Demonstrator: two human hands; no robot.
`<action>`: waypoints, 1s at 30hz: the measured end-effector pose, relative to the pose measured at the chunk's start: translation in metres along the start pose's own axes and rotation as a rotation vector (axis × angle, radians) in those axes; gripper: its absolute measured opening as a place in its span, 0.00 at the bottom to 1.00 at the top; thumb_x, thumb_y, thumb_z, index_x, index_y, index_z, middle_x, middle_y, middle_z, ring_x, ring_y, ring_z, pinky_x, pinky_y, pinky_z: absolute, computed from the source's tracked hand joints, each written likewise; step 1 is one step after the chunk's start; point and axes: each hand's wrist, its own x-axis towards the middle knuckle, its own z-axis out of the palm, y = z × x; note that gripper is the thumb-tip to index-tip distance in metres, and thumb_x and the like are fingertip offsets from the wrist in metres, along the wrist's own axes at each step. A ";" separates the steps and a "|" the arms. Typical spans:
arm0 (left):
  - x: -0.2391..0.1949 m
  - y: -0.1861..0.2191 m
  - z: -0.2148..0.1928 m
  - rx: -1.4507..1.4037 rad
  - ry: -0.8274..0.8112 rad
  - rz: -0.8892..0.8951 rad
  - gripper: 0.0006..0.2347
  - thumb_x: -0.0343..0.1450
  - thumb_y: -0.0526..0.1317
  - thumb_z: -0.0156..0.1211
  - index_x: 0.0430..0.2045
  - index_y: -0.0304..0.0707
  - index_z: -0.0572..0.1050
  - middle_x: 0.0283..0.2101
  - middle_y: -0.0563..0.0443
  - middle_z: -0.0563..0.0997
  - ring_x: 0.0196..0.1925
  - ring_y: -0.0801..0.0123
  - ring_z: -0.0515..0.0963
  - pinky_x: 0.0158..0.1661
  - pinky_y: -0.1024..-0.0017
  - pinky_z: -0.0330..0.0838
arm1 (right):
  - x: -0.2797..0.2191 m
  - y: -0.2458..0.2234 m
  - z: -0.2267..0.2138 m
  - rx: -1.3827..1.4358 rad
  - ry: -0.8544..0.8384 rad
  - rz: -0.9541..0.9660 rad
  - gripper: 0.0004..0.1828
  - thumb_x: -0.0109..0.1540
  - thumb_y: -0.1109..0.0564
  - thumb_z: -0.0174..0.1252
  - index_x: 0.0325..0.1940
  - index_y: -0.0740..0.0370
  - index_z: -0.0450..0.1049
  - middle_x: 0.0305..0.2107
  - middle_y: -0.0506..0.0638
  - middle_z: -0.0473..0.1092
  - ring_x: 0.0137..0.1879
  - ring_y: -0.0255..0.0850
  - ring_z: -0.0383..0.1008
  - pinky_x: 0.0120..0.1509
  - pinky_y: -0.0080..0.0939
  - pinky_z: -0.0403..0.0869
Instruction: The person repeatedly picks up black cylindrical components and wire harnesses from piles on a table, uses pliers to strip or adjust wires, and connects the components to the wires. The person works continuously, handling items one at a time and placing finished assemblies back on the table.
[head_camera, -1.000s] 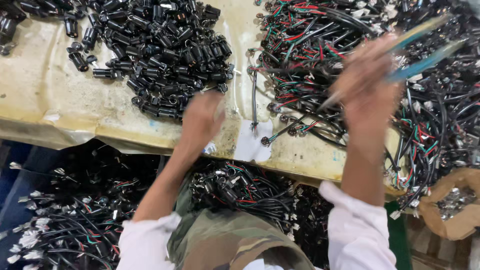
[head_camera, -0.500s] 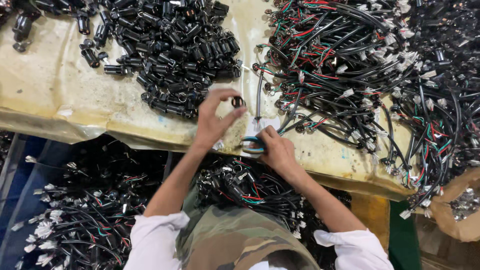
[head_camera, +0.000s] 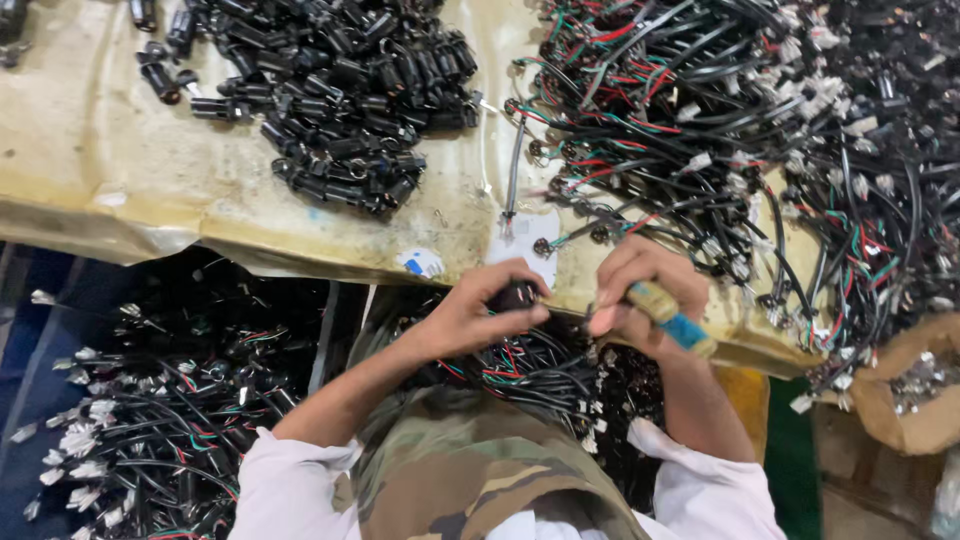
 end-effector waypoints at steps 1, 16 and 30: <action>0.000 0.005 0.002 0.013 -0.072 0.045 0.15 0.68 0.37 0.69 0.46 0.35 0.75 0.35 0.54 0.77 0.36 0.79 0.74 0.39 0.76 0.72 | 0.000 -0.007 -0.001 0.068 -0.002 -0.018 0.17 0.50 0.54 0.75 0.34 0.58 0.74 0.28 0.46 0.72 0.32 0.36 0.74 0.35 0.35 0.70; -0.022 0.027 0.028 0.449 0.019 0.290 0.10 0.57 0.39 0.74 0.26 0.41 0.77 0.26 0.48 0.79 0.27 0.56 0.80 0.27 0.64 0.71 | -0.031 -0.047 0.040 0.813 0.086 0.233 0.32 0.54 0.30 0.70 0.30 0.56 0.63 0.26 0.44 0.62 0.28 0.35 0.61 0.34 0.38 0.62; 0.001 0.054 0.025 0.297 -0.239 0.308 0.11 0.60 0.40 0.73 0.24 0.38 0.75 0.25 0.49 0.75 0.28 0.53 0.78 0.29 0.60 0.69 | -0.048 -0.017 0.020 1.182 0.097 0.402 0.30 0.64 0.31 0.59 0.29 0.56 0.60 0.19 0.43 0.58 0.22 0.32 0.54 0.26 0.36 0.56</action>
